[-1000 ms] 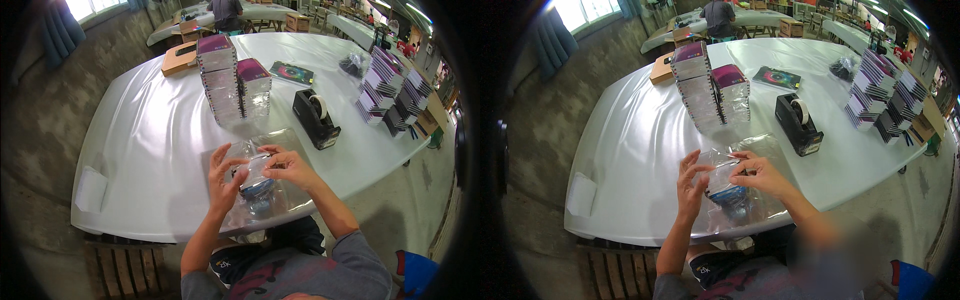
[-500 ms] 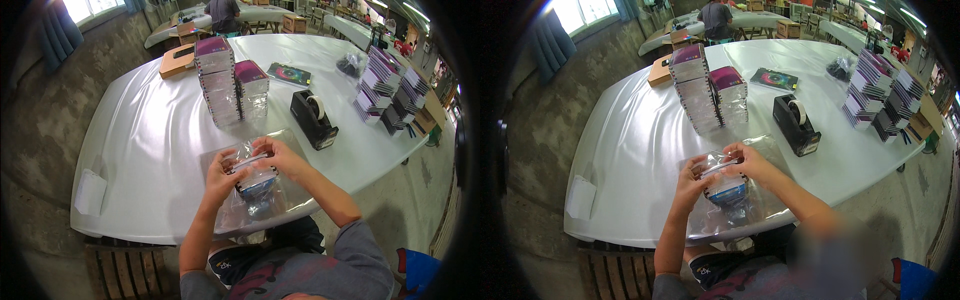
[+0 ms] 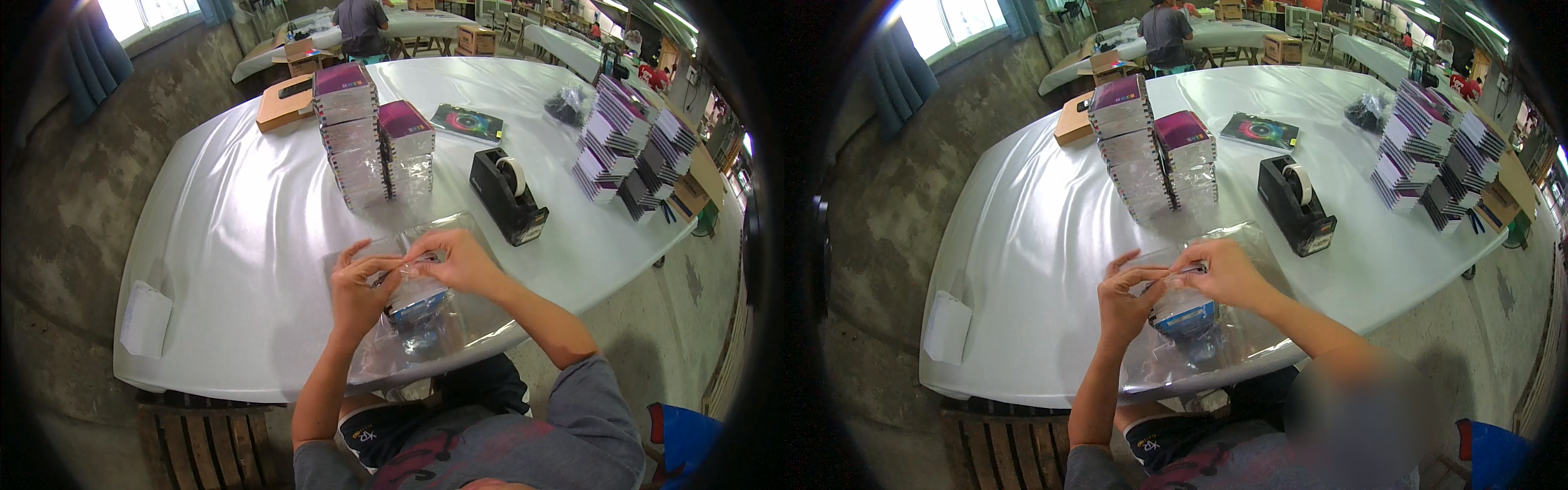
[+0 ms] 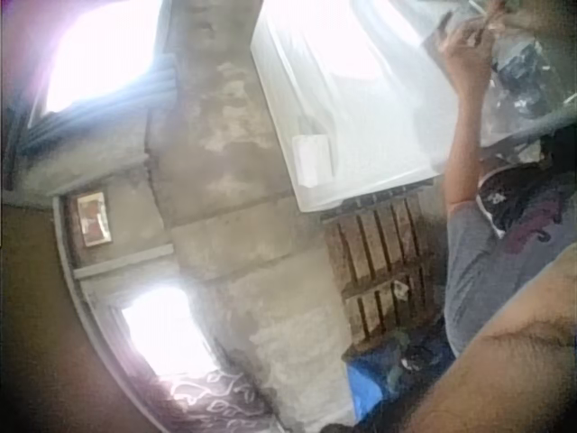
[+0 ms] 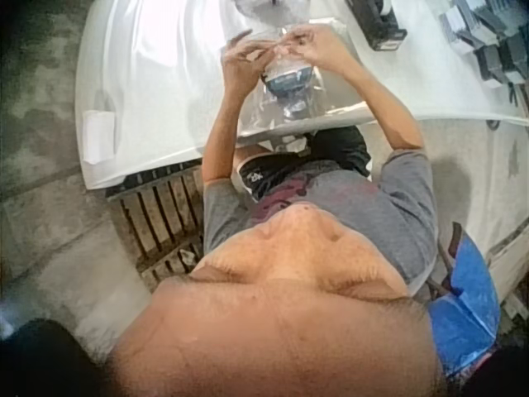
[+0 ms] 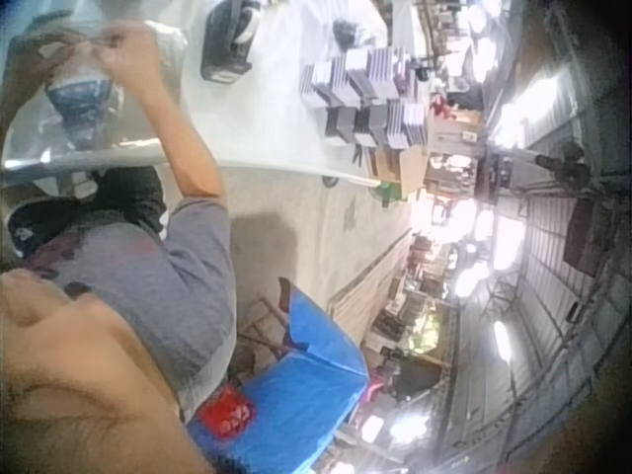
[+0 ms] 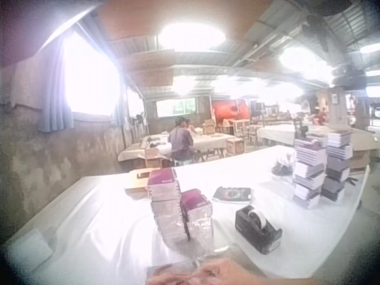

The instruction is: The person wraps spiral-bound notebooks in clear plastic sleeves at a table. They place each notebook into a sleeve, fold the plastic around it, and seal it with tape from a dispenser. The wrapped notebooks are stacked on the table.

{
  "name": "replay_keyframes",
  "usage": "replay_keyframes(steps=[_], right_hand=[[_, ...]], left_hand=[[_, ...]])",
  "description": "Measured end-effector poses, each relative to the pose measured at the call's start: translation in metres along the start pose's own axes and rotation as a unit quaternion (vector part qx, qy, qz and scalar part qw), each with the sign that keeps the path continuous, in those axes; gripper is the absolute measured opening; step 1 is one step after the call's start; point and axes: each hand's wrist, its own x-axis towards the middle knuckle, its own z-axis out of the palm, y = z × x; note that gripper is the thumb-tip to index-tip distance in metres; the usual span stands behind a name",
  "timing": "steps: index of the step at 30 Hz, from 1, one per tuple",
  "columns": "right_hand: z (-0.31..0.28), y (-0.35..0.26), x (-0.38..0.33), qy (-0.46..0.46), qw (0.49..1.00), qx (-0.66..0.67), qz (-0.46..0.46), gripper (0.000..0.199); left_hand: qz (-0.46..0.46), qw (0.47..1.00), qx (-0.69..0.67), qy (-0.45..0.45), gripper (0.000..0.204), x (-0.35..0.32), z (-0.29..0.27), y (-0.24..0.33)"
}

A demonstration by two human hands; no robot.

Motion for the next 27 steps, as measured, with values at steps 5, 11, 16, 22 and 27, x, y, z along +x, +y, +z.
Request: replay_keyframes(steps=[5, 11, 16, 22, 27], right_hand=[[0.006, -0.017, -0.014, 0.074, 0.950, -0.277, -0.125, 0.007], [0.017, -0.035, -0.027, 0.066, 0.842, -0.499, -0.196, 0.013], [0.003, -0.057, -0.058, -0.039, 0.858, -0.492, -0.144, 0.026], [-0.085, -0.005, -0.049, 0.064, 0.976, -0.206, 0.024, 0.035], [-0.172, 0.103, -0.065, 0.254, 0.883, -0.317, 0.235, 0.039]], left_hand=[[0.001, 0.997, 0.063, -0.045, 0.068, -0.007, -0.007, 0.009], [0.012, 0.983, 0.144, -0.110, 0.078, -0.021, -0.022, 0.036], [0.106, 0.963, 0.230, -0.095, 0.043, -0.034, -0.014, 0.034], [0.130, 0.956, 0.258, -0.045, 0.026, -0.046, -0.004, 0.033], [0.129, 0.961, 0.240, -0.037, 0.029, -0.044, 0.000, 0.037]])
